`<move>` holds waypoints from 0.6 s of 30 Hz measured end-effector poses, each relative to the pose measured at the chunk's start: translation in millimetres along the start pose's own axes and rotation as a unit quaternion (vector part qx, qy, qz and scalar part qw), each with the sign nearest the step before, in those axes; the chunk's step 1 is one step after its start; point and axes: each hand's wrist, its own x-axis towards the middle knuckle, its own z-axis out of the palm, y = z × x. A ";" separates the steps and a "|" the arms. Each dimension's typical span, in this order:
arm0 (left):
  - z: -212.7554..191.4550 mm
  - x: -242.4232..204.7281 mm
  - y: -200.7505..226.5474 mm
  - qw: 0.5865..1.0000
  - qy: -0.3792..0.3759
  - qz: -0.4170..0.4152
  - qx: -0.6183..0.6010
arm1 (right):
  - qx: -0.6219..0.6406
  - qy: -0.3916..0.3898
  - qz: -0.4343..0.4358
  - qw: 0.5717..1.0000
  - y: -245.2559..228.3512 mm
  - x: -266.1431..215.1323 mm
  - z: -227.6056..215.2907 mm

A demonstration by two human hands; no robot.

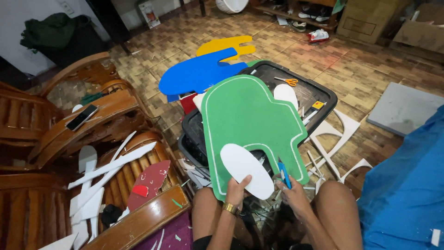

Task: Trimming the edges of foam pieces and assembling them for a craft project

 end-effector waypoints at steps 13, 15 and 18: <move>-1.8 -6.3 -17.9 0.987 -0.063 0.064 0.137 | -0.099 0.028 0.008 0.995 -0.1 -1.2 7.8; -1.3 -4.1 -21.4 0.992 -0.050 0.049 0.108 | -0.070 0.020 0.011 0.997 0.4 0.4 6.5; 6.8 -16.5 -12.2 0.994 -0.105 -0.020 0.032 | -0.004 0.023 -0.010 1.000 -0.7 -2.6 7.9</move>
